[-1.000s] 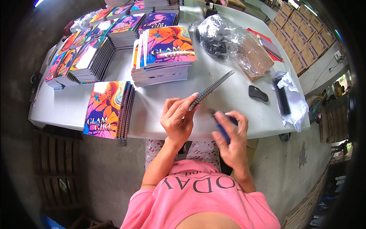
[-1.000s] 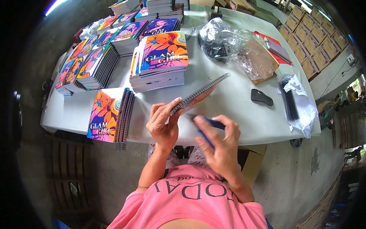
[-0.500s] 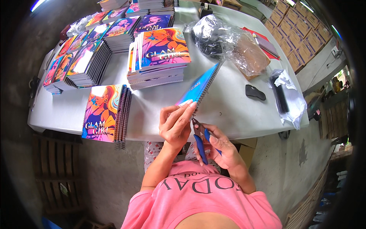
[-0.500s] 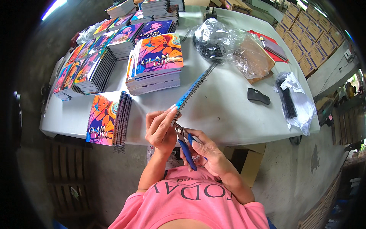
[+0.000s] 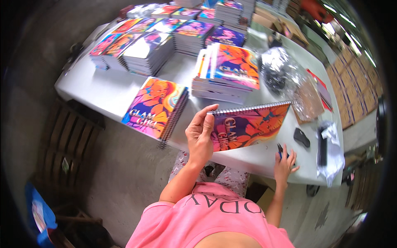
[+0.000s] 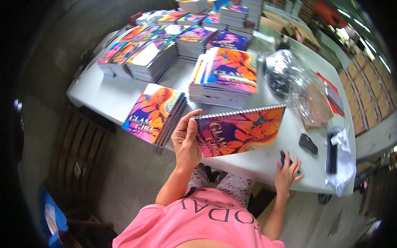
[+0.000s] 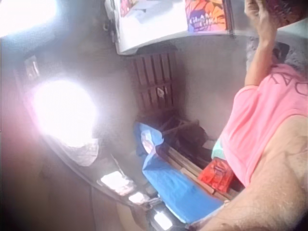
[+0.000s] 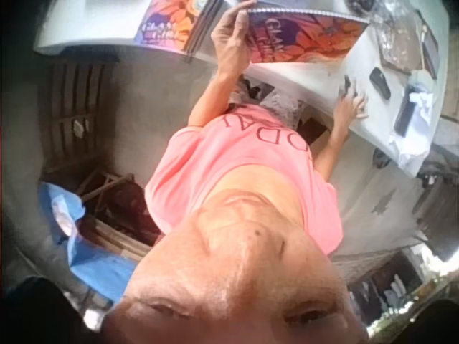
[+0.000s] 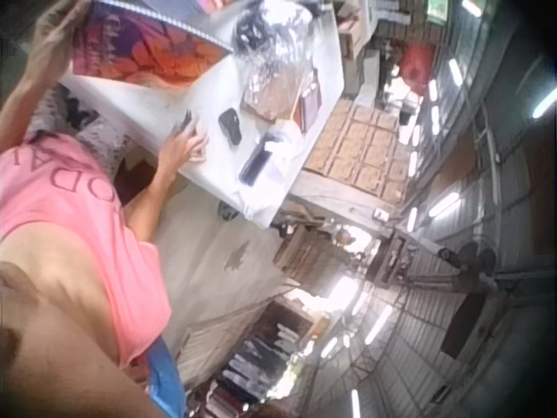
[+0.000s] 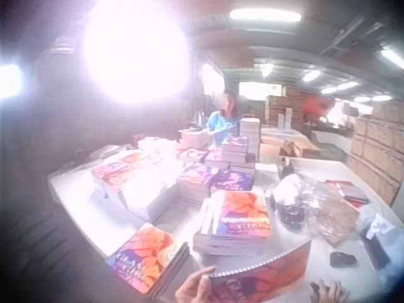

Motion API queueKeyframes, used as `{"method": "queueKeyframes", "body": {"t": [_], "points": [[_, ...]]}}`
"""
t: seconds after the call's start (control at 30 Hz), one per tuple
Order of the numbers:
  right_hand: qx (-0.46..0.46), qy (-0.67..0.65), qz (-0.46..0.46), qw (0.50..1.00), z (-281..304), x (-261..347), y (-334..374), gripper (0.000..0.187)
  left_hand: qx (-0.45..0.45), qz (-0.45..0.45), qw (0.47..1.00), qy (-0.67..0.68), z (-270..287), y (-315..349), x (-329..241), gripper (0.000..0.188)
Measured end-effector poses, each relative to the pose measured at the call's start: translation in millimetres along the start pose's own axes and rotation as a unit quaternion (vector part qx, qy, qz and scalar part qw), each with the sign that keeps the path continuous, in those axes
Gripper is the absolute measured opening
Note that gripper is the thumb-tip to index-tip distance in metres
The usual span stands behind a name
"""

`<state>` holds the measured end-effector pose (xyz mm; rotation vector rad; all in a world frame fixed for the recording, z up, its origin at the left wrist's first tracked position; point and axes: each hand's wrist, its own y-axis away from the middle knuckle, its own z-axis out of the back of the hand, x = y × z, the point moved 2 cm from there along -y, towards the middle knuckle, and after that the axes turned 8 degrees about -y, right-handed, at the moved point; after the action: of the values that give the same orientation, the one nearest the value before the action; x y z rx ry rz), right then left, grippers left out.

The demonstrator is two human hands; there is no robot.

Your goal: The person picks up a spiral-bound notebook, trims the excess metal binding wire using blue-handled cutters, and crimps the trimmed end with a black hand tool before placing it onto a stack.

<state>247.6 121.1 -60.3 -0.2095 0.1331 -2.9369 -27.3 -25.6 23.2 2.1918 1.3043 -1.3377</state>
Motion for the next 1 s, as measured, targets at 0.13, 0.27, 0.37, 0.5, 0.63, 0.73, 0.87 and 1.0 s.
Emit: {"method": "queueKeyframes", "body": {"t": [0.13, 0.27, 0.37, 0.5, 0.63, 0.73, 0.87, 1.0], "points": [[0.012, -0.514, 0.214, 0.830, 23.2, 52.1, -23.4, 0.066, -0.012, -0.055, 0.998, 0.007, 16.4, 6.5, -34.5, 0.026], [0.181, -0.832, 0.200, 0.485, 44.8, 153.5, -15.7, 0.063, -0.057, -0.121, 0.991, 0.014, 41.5, 10.0, -72.9, 0.023], [0.117, -0.789, 0.240, 0.553, 77.1, 231.4, -17.1, 0.054, -0.147, -0.202, 0.957, -0.149, 84.6, 4.1, -98.1, 0.027], [0.236, -0.826, 0.236, 0.454, 117.5, 313.9, -38.3, 0.051, -0.222, -0.213, 0.905, -0.295, 126.2, 2.7, -130.3, 0.035], [0.348, -0.720, 0.437, 0.411, 161.1, 385.0, -77.4, 0.044, -0.314, -0.207, 0.848, -0.374, 175.0, -7.0, -114.6, 0.042], [0.418, -0.358, 0.678, 0.487, 201.9, 443.6, -33.0, 0.033, -0.303, -0.129, 0.884, -0.331, 213.3, -21.8, -76.0, 0.054], [0.430, -0.048, 0.778, 0.456, 161.5, 505.8, 38.3, 0.034, -0.276, -0.070, 0.915, -0.287, 216.1, -29.3, -51.7, 0.072], [0.426, -0.122, 0.771, 0.458, 98.8, 526.1, 49.0, 0.051, -0.245, -0.070, 0.962, -0.098, 209.6, -37.4, -38.4, 0.066]]}}
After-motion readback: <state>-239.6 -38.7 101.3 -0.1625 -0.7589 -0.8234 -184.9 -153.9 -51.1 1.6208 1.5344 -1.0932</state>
